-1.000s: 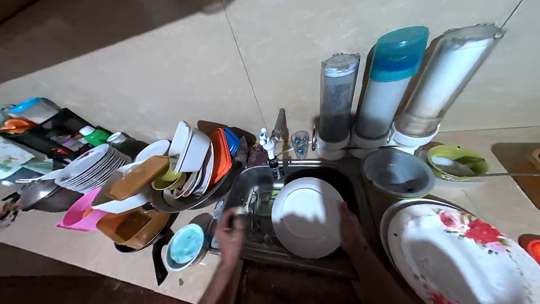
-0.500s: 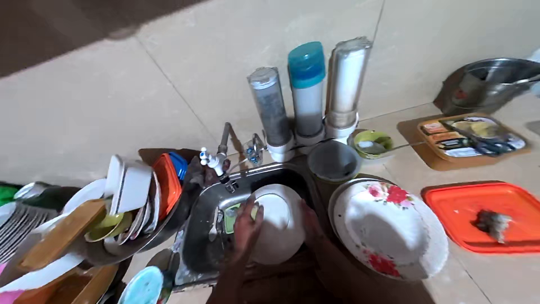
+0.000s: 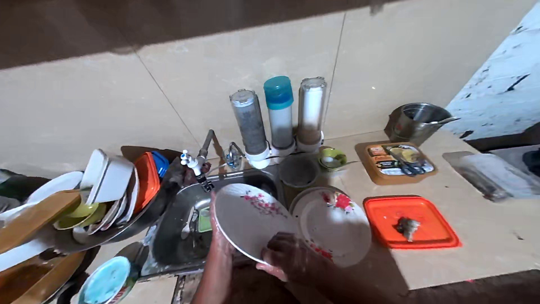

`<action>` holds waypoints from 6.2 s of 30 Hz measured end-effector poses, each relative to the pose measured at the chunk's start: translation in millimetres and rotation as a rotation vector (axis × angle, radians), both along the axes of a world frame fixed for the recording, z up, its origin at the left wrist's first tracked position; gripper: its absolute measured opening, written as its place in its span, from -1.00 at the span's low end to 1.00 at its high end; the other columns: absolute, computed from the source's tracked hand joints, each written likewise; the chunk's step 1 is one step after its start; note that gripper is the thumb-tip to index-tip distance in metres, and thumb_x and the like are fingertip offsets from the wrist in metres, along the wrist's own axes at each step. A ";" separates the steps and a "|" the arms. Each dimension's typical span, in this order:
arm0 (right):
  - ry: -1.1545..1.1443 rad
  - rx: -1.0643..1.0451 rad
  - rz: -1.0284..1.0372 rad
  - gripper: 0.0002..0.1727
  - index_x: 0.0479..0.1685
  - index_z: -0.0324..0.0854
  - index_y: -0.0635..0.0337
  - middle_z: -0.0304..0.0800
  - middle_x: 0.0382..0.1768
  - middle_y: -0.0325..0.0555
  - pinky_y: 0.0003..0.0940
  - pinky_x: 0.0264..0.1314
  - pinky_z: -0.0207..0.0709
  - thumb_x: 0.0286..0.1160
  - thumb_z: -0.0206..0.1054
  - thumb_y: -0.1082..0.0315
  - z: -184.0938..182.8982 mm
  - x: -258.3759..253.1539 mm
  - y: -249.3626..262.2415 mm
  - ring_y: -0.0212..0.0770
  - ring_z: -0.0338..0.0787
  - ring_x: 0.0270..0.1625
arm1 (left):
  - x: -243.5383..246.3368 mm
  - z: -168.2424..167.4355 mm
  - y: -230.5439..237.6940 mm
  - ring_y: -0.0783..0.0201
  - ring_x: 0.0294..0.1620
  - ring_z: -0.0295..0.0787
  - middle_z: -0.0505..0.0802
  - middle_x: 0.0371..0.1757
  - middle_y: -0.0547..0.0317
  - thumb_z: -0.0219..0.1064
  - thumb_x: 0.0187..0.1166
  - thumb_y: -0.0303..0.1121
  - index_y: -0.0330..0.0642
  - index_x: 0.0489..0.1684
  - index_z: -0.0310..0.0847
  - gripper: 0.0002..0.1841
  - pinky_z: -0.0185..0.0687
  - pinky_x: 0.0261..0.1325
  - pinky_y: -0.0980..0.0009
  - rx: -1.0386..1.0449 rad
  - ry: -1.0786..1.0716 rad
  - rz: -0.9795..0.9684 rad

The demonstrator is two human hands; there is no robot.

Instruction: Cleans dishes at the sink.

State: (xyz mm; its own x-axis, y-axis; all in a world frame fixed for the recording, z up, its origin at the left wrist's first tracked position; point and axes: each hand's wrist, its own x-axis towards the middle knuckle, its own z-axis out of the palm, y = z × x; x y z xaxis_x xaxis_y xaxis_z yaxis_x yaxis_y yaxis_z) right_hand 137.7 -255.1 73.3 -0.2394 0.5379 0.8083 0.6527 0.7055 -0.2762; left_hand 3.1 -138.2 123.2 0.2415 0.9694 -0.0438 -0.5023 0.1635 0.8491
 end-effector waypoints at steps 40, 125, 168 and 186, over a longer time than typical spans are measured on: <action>-0.234 -0.971 -0.311 -0.06 0.90 0.07 -0.28 -0.22 0.92 0.09 0.61 0.70 -0.73 0.52 0.06 -0.47 -97.7 141.4 -8.8 0.24 -0.35 0.93 | 87.7 -130.8 -64.0 -0.24 0.50 0.63 0.63 0.44 -0.57 0.20 0.75 -0.41 -0.66 0.62 0.24 -0.44 0.44 0.61 0.01 0.481 1.141 0.005; 0.905 -0.971 -0.806 -0.44 0.74 0.20 0.39 0.35 0.69 0.29 -0.07 0.84 0.08 0.95 -0.27 0.26 -98.0 171.5 -59.8 0.07 0.34 0.76 | 222.8 -131.7 -51.9 -0.32 0.92 -0.18 0.13 0.86 -0.40 -0.09 0.83 0.07 -0.42 0.81 0.10 -0.24 -0.45 0.86 -0.26 1.142 1.672 -0.531; 1.087 -0.904 -0.737 -0.48 0.51 0.50 0.36 0.71 0.31 0.29 0.04 0.48 0.51 0.68 0.33 0.23 -110.7 175.2 -55.8 0.06 0.72 0.36 | 112.4 -116.0 -64.0 -0.20 0.94 -0.19 0.18 0.91 -0.02 0.08 0.79 0.06 0.05 0.88 0.16 -0.33 -0.53 0.77 -0.50 1.235 1.520 -0.914; 0.928 -0.822 -0.915 -0.55 0.37 0.56 0.47 0.72 0.19 0.41 0.15 0.38 0.49 0.68 0.32 0.28 -118.5 161.2 -60.0 0.15 0.73 0.22 | 36.1 -83.9 26.9 -0.24 0.53 0.58 0.66 0.46 -0.39 0.33 0.64 -0.27 -0.38 0.58 0.44 -0.44 0.42 0.59 -0.15 0.330 1.380 -0.444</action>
State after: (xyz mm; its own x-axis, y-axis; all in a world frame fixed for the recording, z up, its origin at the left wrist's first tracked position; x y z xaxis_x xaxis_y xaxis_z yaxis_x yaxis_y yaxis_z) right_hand 298.9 -315.1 -45.2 0.8136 0.5724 -0.1020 0.1475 -0.3729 -0.9161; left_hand 39.2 -111.2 39.4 0.4649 0.8410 -0.2768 0.7482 -0.2061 0.6306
